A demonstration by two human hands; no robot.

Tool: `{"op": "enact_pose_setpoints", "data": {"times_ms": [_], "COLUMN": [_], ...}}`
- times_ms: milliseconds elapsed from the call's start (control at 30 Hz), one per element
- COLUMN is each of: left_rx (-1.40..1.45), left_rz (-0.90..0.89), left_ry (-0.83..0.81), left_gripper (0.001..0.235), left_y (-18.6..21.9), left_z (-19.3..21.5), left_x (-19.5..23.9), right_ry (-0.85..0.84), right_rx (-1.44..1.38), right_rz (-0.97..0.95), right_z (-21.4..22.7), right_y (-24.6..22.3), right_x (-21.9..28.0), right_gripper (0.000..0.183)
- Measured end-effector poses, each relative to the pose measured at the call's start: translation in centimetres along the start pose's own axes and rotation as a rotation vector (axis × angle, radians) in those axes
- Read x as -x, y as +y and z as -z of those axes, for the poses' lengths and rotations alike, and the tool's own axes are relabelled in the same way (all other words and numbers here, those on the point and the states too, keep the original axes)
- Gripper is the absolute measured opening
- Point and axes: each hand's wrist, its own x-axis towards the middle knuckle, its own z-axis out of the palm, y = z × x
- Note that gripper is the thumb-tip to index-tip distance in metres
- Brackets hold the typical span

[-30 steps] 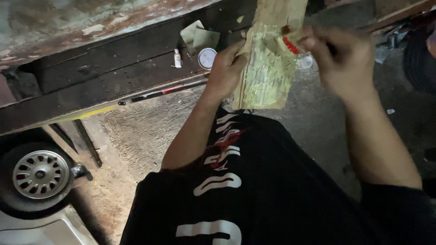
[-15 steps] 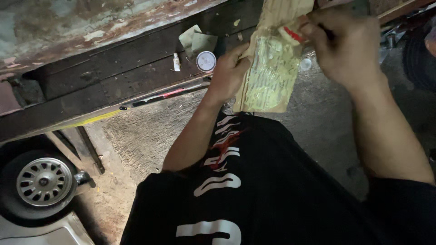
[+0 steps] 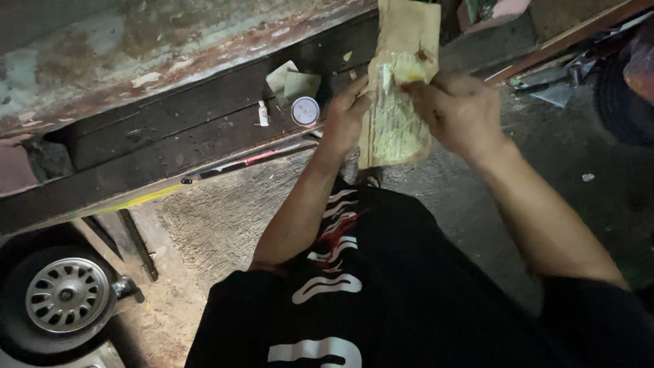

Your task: The person squeezes a white paste from a tube onto a piece of cardboard, then uses a small flat tool to spread and mix the paste across the cardboard surface. The person continues to spread the mixture evenly over the cardboard.

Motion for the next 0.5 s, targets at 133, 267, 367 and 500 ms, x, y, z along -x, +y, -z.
{"op": "enact_pose_setpoints", "data": {"times_ms": [133,267,367,500], "left_rx": [-0.160,-0.244,-0.225,-0.184], "left_rz": [0.000,0.037,-0.003,0.023], "left_ry": [0.048,0.027,-0.017,-0.061], "left_gripper": [0.048,0.047,0.046,0.044], "left_y": [-0.5,0.0,0.4,1.4], "left_z": [0.3,0.2,-0.6,-1.7], "left_x": [0.0,-0.4,-1.3,-3.4], "right_ry": [-0.072,0.052,0.003,-0.036], "right_rx": [-0.156,-0.389,-0.312,-0.390], "right_rz": [-0.187,-0.357,-0.423,-0.553], "right_z": [-0.1,0.9,1.5,1.6], "right_y": [1.2,3.6,5.1,7.7], "right_x": [0.3,-0.8,-2.0,-3.2], "right_gripper": [0.010,0.010,0.012,0.012]}}
